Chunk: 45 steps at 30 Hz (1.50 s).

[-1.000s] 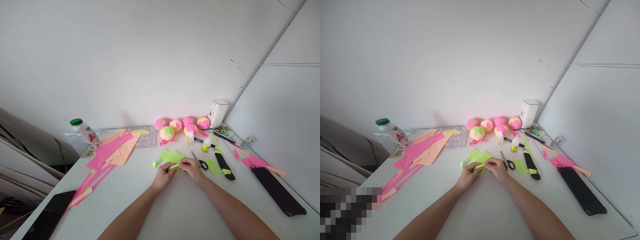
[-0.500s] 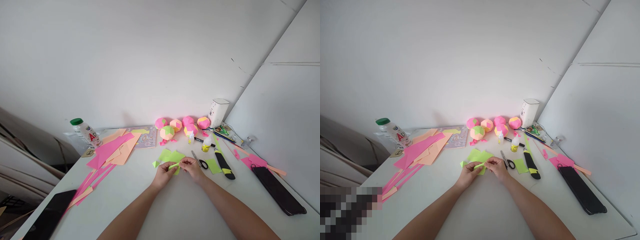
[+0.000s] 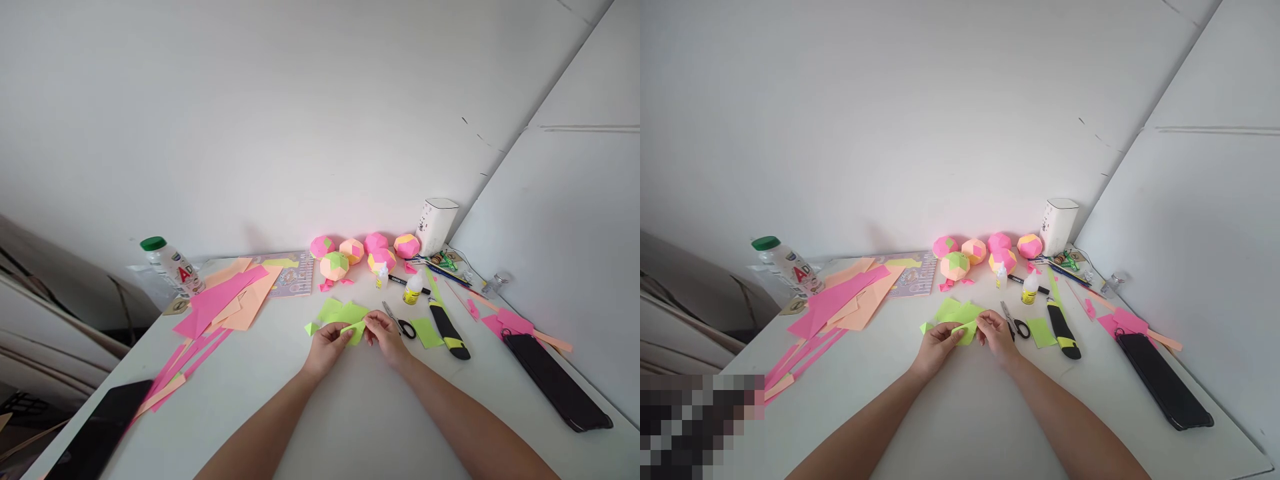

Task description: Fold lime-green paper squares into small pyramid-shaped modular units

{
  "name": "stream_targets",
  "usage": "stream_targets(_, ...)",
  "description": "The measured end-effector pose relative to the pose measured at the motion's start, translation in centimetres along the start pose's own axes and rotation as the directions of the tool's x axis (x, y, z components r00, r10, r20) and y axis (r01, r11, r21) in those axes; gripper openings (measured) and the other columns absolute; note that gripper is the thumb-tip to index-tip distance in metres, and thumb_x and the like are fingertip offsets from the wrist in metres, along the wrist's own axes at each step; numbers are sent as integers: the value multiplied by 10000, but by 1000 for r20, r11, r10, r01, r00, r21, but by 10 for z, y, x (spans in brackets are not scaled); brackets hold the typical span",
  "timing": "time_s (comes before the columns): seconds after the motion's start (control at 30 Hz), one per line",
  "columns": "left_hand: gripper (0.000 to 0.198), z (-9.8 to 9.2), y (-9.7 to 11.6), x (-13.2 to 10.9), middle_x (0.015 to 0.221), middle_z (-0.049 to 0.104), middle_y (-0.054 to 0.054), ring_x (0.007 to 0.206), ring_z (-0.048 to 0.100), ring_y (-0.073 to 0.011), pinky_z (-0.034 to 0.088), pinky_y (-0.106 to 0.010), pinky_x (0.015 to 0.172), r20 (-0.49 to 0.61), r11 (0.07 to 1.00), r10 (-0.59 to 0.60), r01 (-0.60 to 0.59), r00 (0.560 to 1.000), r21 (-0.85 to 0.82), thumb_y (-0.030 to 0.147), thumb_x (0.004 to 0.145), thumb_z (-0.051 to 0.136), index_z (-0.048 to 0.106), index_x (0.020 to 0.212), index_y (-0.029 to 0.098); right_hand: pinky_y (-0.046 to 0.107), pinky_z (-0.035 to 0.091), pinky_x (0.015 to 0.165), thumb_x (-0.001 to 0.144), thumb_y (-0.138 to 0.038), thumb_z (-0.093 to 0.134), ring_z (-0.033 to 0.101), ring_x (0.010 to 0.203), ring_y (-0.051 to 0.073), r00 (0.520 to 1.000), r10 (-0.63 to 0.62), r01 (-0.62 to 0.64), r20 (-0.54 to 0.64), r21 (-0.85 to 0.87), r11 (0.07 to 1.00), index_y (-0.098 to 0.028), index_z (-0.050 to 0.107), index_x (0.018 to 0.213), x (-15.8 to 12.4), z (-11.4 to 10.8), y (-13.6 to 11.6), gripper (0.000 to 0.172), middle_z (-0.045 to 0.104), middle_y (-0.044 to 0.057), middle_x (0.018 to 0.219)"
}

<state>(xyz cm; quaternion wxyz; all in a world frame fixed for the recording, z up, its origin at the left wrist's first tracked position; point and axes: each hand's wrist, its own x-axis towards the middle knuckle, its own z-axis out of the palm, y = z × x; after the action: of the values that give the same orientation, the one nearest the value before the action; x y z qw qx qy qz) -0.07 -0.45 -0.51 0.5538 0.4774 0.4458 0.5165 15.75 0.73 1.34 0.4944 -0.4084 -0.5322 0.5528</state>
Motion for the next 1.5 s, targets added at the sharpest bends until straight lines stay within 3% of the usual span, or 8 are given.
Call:
stream_targets(0.3, 309, -1, 0, 0, 677, 649, -38, 638, 569, -148, 435, -253, 563, 44, 999, 33, -34, 999, 37, 409, 658, 689, 685, 824, 149, 249, 380, 430, 748, -413, 609, 465, 437, 116, 998, -19, 25, 52, -133, 991, -197, 569, 756, -2, 2, 2, 219, 476, -44, 497)
stream_targets(0.67, 278, -1, 3, 0, 639, 606, -19, 603, 523, -127, 404, -246, 565, 46, 997, 44, -47, 998, 59, 417, 689, 660, 673, 757, 148, 247, 413, 441, 719, -428, 638, 526, 450, 126, 998, -7, 15, 66, -128, 992, -179, 598, 778, 0, 1, 9, 259, 548, -30, 516)
stream_targets(1.5, 239, -1, 6, -1, 587, 482, 25, 551, 409, -90, 332, -224, 529, 6, 989, 87, -87, 996, 118, 391, 697, 647, 629, 658, 156, 237, 414, 445, 714, -435, 636, 507, 425, 111, 998, 17, -10, 61, -125, 992, -172, 597, 735, 0, 2, 8, 267, 547, -41, 480)
